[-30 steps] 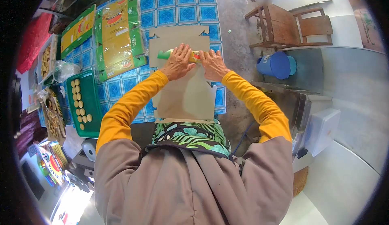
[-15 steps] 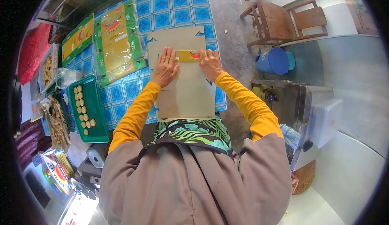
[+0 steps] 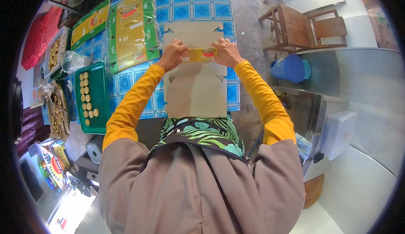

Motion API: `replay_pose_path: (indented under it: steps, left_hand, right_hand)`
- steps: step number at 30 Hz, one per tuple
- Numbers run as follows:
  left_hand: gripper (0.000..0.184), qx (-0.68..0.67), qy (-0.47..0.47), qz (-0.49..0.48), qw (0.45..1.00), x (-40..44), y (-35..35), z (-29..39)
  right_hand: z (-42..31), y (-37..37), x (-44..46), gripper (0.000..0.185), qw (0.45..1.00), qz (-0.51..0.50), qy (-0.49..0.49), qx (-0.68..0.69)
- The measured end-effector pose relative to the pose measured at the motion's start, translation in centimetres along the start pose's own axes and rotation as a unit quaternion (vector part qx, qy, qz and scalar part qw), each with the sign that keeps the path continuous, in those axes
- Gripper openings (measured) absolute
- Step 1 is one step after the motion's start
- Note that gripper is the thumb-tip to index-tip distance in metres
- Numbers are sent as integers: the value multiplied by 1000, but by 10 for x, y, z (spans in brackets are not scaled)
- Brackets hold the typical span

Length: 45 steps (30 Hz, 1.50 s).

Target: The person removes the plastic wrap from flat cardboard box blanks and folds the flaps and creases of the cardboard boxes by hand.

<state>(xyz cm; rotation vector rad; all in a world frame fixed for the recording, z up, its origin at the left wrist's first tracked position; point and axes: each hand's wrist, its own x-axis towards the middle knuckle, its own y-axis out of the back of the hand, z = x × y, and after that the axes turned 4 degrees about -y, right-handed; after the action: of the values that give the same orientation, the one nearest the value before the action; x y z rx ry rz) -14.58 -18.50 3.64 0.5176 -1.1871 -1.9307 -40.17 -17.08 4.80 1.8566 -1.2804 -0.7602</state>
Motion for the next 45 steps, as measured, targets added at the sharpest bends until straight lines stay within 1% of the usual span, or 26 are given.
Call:
replay_pose_path:
  steps: [2,3,5,6,8,9,10,11,12,13,14,15,16,17,18,19,20,22,26,31,35,39,41,42,43,45]
  left_hand:
    - [10,-79,-17,-18,997,-22,15,24]
    - [10,-80,-18,-21,996,-35,16,35]
    - [12,-88,-100,25,991,-64,16,59]
    - [12,-91,-99,22,991,-77,14,67]
    - [23,-74,-145,-75,984,-98,7,79]
    - [23,-77,-144,-77,984,-104,1,83]
    - [33,-76,-94,-48,991,-109,-7,89]
    - [42,-75,-42,-20,996,-112,-15,92]
    - [42,-78,-40,-22,996,-112,-23,93]
    - [52,-4,-50,-26,998,-111,-30,93]
    - [61,72,-62,-27,995,-107,-35,91]
    - [61,72,-67,-27,995,-100,-31,92]
    - [65,29,-24,-95,995,-92,-25,92]
    - [69,-15,21,-165,986,-88,-22,93]
    - [69,-18,22,-167,986,-92,-33,91]
    - [73,36,-4,-114,993,-101,-50,89]
    - [77,91,-30,-62,993,-109,-65,84]
    - [80,62,-26,-72,995,-112,-70,80]
    - [83,21,-31,-104,994,-114,-70,75]
    - [83,18,-34,-106,994,-118,-74,75]
    - [80,37,-38,-126,991,-116,-74,68]
    - [78,20,-59,-129,990,-122,-69,62]
    - [78,15,-26,-126,992,-128,-61,57]
    - [78,15,-23,-124,992,-133,-55,54]
    - [77,47,-6,-137,989,-141,-50,51]
    - [77,83,21,-147,985,-151,-46,49]
  right_hand:
    - [-23,18,-18,17,981,-21,36,-189]
    - [-33,24,-29,17,981,-22,33,-188]
    - [-52,29,-57,21,973,-51,129,-182]
    - [-58,22,-74,22,974,-69,160,-145]
    - [-68,4,-106,23,972,-89,190,-105]
    - [-74,-5,-120,21,975,-65,195,-81]
    - [-75,-14,-126,20,977,-40,199,-57]
    - [-73,-22,-126,20,978,-43,198,-56]
    - [-70,-29,-124,26,988,-33,151,-1]
    - [-70,-36,-124,32,993,-21,101,54]
    - [-69,-42,-124,32,994,-19,99,53]
    - [-70,-46,-123,35,998,-22,42,33]
    - [-69,-48,-122,39,999,-26,-13,12]
    - [-67,-50,-118,39,999,-26,-15,11]
    - [-64,-51,-115,44,996,-50,-53,-48]
    - [-62,-53,-113,49,988,-76,-88,-106]
    - [-62,-56,-116,49,987,-79,-87,-105]
    - [-59,-66,-125,51,977,37,10,-208]
    - [-48,-87,-133,54,977,17,22,-213]
    - [-61,-91,-127,62,982,-3,-13,-190]
    - [-67,-105,-112,61,984,21,21,-176]
    - [-67,-93,-113,56,981,-2,45,-191]
    - [-56,-79,-118,55,979,-2,49,-200]
    - [-51,-77,-125,52,980,2,22,-200]
    - [-46,-75,-131,50,980,6,-3,-199]
    - [-33,-69,-137,48,981,7,0,-194]
